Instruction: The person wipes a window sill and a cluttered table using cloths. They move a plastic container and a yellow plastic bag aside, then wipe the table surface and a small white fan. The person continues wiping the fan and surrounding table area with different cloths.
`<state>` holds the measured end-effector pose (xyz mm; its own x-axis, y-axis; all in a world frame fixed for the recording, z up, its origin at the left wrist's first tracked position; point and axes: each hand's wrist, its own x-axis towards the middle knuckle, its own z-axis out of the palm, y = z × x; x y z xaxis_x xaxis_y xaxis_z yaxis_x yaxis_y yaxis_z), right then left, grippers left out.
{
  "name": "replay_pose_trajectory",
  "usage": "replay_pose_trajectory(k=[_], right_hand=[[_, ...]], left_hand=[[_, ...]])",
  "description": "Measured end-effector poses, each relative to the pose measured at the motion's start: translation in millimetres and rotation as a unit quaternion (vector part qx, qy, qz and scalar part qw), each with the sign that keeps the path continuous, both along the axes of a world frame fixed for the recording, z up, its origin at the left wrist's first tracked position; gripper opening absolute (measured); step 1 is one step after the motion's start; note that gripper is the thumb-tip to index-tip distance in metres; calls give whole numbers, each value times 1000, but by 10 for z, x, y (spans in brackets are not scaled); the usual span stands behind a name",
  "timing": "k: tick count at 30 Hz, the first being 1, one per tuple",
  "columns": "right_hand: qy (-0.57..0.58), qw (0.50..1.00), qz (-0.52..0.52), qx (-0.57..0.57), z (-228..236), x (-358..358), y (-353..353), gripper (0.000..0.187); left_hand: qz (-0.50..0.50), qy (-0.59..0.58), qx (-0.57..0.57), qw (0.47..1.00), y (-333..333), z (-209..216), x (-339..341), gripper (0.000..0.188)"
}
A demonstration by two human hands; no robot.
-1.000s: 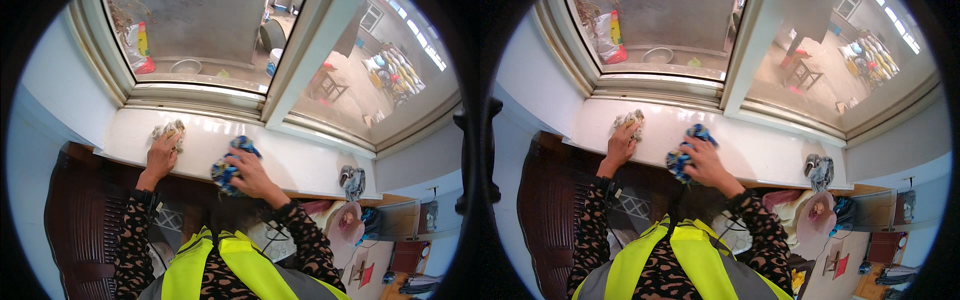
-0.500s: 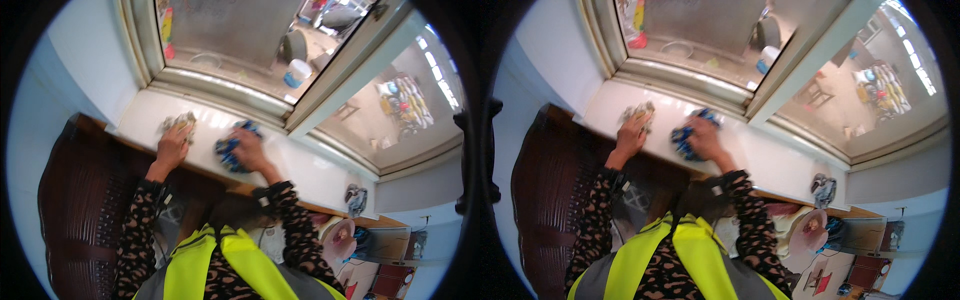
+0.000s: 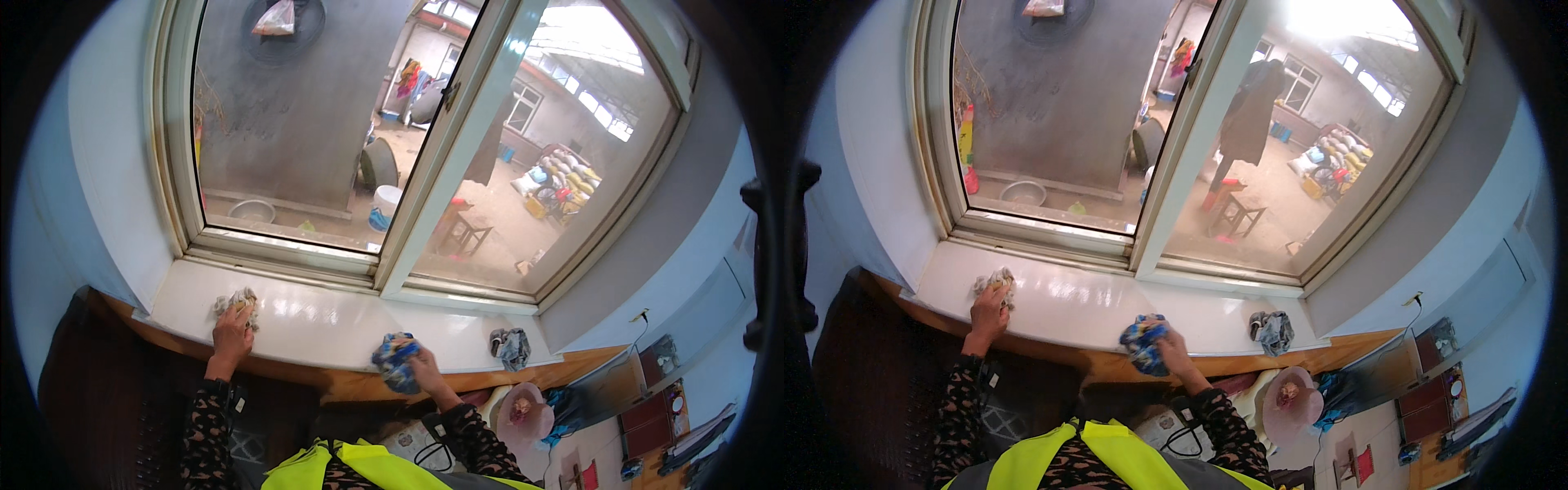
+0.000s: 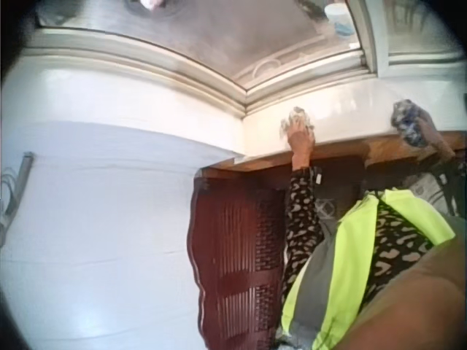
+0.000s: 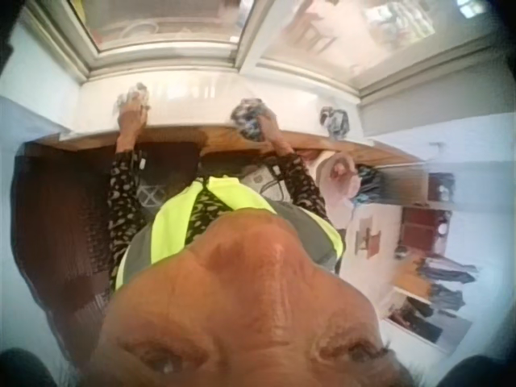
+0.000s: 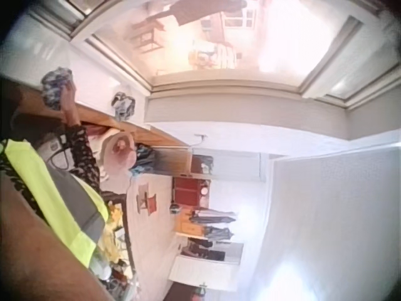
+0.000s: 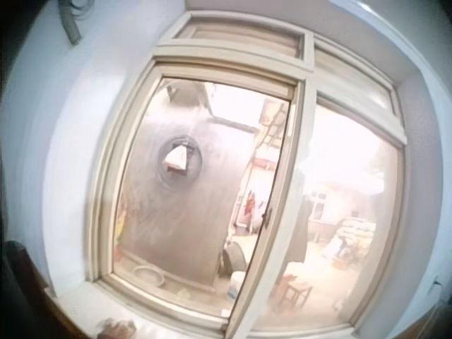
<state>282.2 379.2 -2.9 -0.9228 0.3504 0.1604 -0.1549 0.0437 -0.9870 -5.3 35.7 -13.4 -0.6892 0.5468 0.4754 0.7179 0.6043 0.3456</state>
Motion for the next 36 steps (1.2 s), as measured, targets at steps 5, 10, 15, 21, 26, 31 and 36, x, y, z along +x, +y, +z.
replay_pose_trajectory(k=[5, 10, 15, 21, 26, 31, 36], right_hand=[[75, 945, -187, -259, 396, 137, 410, 30], [141, 951, -207, -184, 996, -279, 599, 28], [27, 915, -247, 318, 1466, -592, 660, 19], [156, 965, -136, 162, 1882, -573, 646, 22], [99, 843, -112, 517, 1625, -369, 623, 37], [-89, 897, -301, 312, 1136, -218, 868, 32], [89, 914, -330, -219, 1240, -131, 923, 24]], left_hand=[[-5, 20, 13, 1000, 9, -66, -49, 57], [22, 4, -16, 1000, 13, -89, -74, 57], [17, 7, -30, 999, 2, -77, -64, 55], [13, 8, -31, 999, 9, 20, 3, 57], [18, 11, -57, 998, 28, 39, -18, 57], [20, 29, -63, 997, -14, -44, -32, 57], [20, -15, -42, 999, -20, -72, -41, 57]])
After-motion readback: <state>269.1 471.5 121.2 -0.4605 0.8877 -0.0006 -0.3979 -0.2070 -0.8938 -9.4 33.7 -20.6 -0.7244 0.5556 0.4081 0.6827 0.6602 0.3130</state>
